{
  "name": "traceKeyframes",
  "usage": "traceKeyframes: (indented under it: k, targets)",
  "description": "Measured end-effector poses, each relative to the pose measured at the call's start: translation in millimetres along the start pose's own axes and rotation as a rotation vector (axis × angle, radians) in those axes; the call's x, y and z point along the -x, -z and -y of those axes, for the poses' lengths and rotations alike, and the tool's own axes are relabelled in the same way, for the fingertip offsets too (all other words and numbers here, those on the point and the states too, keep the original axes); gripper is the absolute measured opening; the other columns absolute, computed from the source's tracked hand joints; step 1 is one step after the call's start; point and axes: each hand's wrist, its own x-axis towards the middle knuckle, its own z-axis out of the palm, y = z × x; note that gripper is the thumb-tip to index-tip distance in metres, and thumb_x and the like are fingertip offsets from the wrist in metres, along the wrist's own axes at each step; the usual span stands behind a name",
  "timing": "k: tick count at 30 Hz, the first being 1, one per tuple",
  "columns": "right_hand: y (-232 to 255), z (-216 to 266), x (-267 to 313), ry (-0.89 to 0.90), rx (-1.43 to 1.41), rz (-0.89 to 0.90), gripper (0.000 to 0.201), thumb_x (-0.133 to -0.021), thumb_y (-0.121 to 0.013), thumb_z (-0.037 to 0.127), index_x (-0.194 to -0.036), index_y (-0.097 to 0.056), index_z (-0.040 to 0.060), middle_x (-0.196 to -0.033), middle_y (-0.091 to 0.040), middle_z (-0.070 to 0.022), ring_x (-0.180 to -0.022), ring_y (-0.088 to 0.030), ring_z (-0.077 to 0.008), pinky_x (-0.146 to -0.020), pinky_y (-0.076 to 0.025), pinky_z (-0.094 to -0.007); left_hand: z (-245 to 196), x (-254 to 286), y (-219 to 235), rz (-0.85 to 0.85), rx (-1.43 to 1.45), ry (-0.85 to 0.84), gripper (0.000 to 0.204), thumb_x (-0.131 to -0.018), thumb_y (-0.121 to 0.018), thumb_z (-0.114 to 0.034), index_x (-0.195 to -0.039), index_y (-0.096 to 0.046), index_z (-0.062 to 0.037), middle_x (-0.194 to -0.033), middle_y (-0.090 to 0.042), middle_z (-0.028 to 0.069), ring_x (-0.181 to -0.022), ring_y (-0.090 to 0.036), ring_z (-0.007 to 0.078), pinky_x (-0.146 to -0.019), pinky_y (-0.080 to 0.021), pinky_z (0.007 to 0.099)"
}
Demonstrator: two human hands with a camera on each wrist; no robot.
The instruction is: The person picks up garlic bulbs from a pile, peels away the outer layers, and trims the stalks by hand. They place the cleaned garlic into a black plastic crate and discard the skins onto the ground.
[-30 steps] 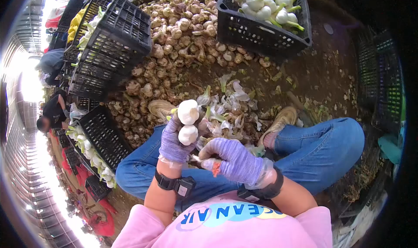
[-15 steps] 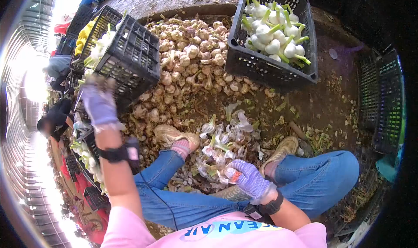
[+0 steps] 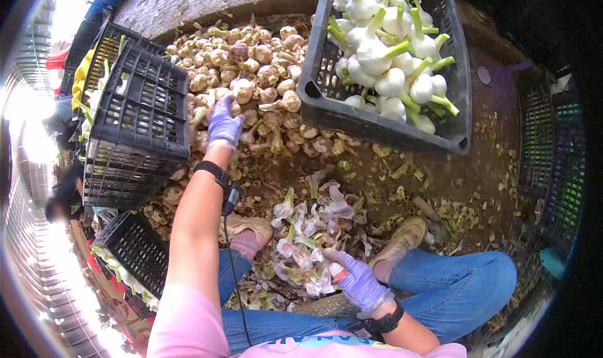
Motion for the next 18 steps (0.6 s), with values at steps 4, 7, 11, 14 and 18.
traceKeyframes:
  k: [4,7,11,14,18]
  targets:
    - [-3.1,4.5,0.2,-0.016,-0.119,-0.043,0.037,-0.087,-0.060,0.026,-0.119,-0.052,0.0074,-0.096,-0.058,-0.0077,-0.064,-0.056,-0.0084,-0.058,-0.047,-0.0202,-42.5,52.2,10.7,-0.022,0.353,0.254,0.051,-0.066,-0.069,-0.003,-0.113,-0.049,-0.0046,-0.100,-0.055,0.0115,-0.094,-0.055,0.0210,-0.082,-0.048,0.0300]
    - [1.1,-2.3,-1.9,0.315,0.137,-0.098,0.044,-0.088,-0.060,0.027,-0.122,-0.048,0.0033,-0.103,-0.056,-0.0059,-0.077,-0.055,-0.0082,-0.064,-0.048,-0.0197,-88.3,128.5,43.4,0.181,1.054,0.371,0.055,-0.065,-0.072,0.000,-0.113,-0.046,-0.0046,-0.099,-0.053,0.0055,-0.088,-0.054,0.0157,-0.079,-0.048,0.0255]
    - [-18.4,18.5,13.8,0.199,-0.162,-0.158,0.041,-0.088,-0.056,0.015,-0.126,-0.048,-0.0004,-0.113,-0.057,-0.0100,-0.102,-0.053,-0.0146,-0.089,-0.043,-0.0264,-149.2,228.5,95.0,0.340,1.161,0.300,0.062,-0.065,-0.076,-0.002,-0.117,-0.043,-0.0050,-0.113,-0.052,0.0073,-0.102,-0.053,0.0166,-0.087,-0.046,0.0289]
    - [-28.5,28.5,33.2,0.165,-0.190,-0.089,0.032,-0.088,-0.058,0.014,-0.117,-0.053,-0.0007,-0.108,-0.058,-0.0079,-0.097,-0.055,-0.0120,-0.083,-0.046,-0.0252,-160.1,278.0,105.2,0.241,1.010,-0.007,0.068,-0.058,-0.083,-0.005,-0.113,-0.044,-0.0072,-0.113,-0.052,0.0105,-0.103,-0.054,0.0208,-0.087,-0.047,0.0320]
    - [-50.0,26.9,53.4,0.292,-0.250,-0.113,0.027,-0.086,-0.063,0.015,-0.108,-0.057,0.0017,-0.099,-0.061,-0.0048,-0.089,-0.058,-0.0108,-0.078,-0.048,-0.0246,-166.9,309.3,123.8,0.104,0.770,-0.313,0.065,-0.055,-0.085,-0.009,-0.107,-0.047,-0.0075,-0.116,-0.053,0.0152,-0.103,-0.056,0.0286,-0.085,-0.049,0.0364]
